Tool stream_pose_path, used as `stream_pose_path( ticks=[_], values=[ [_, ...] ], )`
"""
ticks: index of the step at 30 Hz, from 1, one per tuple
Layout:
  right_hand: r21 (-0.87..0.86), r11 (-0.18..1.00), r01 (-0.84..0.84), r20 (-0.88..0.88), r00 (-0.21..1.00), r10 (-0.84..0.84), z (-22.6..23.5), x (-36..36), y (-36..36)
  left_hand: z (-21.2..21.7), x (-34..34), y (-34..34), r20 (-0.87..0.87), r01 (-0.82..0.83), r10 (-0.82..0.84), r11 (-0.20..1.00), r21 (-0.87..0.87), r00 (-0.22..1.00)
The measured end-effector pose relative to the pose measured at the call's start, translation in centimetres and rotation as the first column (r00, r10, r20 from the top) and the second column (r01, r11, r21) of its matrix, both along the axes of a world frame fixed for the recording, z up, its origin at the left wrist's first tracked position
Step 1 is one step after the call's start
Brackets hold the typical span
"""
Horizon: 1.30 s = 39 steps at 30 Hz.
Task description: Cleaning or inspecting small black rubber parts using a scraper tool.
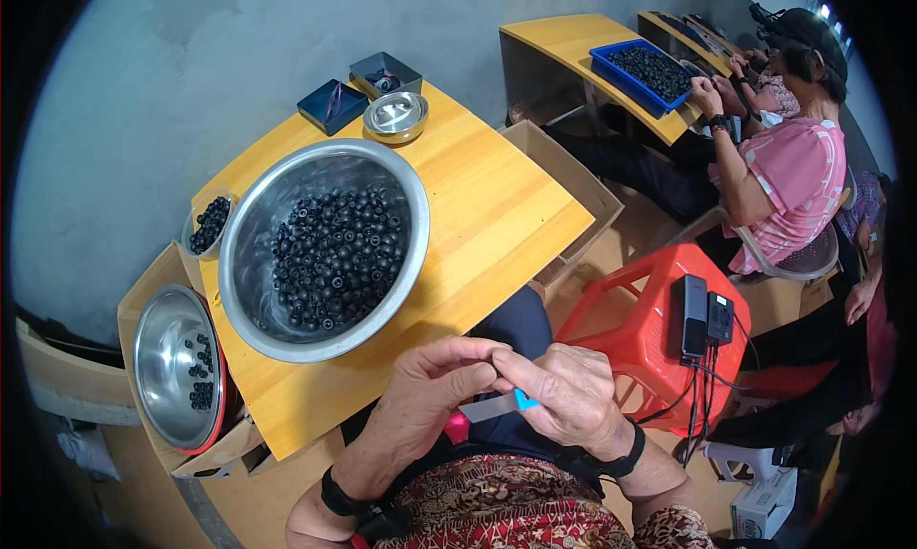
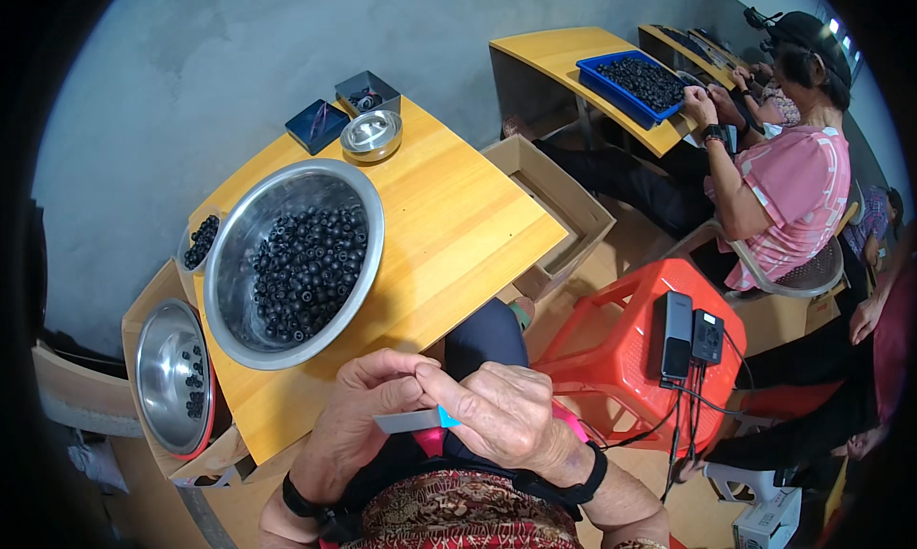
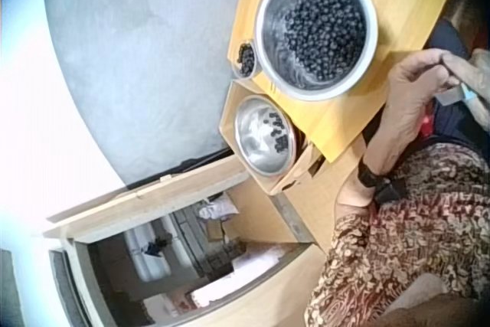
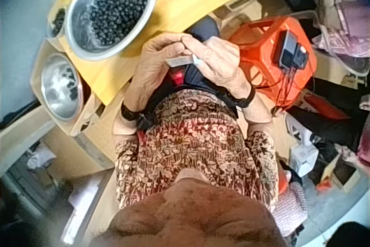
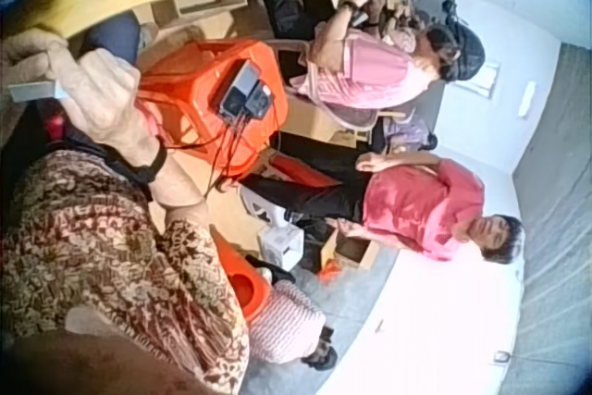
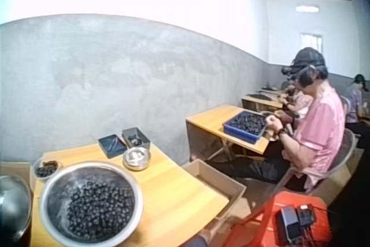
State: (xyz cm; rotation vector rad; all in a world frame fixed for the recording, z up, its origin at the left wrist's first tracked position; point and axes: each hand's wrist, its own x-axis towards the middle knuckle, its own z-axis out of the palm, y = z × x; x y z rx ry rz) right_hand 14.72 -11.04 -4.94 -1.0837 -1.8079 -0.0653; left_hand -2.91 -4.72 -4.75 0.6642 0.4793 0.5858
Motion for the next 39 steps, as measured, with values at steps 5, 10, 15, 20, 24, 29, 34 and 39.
stream_pose_path(
  ticks=[5,10,15,20,24,29,34,39],
  values=[
    [0.082,0.996,0.039,0.080,0.996,-0.045,-0.4,0.2,-0.4,0.1,0.3,-0.3,0.040,0.012,-0.009,0.998,-0.059,0.999],
    [0.134,0.990,0.042,0.115,0.992,-0.058,-0.4,0.4,-0.4,-0.1,0.7,-0.6,0.067,-0.025,0.028,0.999,-0.038,0.997],
    [0.128,0.991,0.029,0.192,0.980,-0.053,-0.1,0.8,-0.6,-0.3,0.8,-0.7,0.057,-0.045,0.048,0.998,-0.052,0.997],
    [0.074,0.997,0.027,0.105,0.994,-0.035,-0.3,1.1,-0.8,0.1,1.0,-0.5,0.020,-0.028,0.029,0.996,-0.086,0.999],
    [-0.017,0.999,0.052,-0.031,0.998,-0.052,0.0,1.1,-0.7,-0.4,1.3,-0.5,0.001,-0.112,0.112,0.993,0.032,0.994],
    [-0.007,0.999,0.045,-0.043,0.998,-0.046,-0.4,1.0,-0.6,-0.6,1.2,-0.4,-0.008,-0.105,0.106,0.991,0.088,0.994],
    [-0.028,0.993,0.111,0.052,0.993,-0.109,0.0,0.9,-0.7,-1.0,0.8,-0.4,0.046,-0.097,0.096,0.995,0.013,0.994],
    [-0.011,0.993,0.114,0.113,0.987,-0.112,0.1,0.8,-0.8,-1.1,0.8,-0.2,0.054,-0.093,0.092,0.996,0.012,0.994]
  ],
)
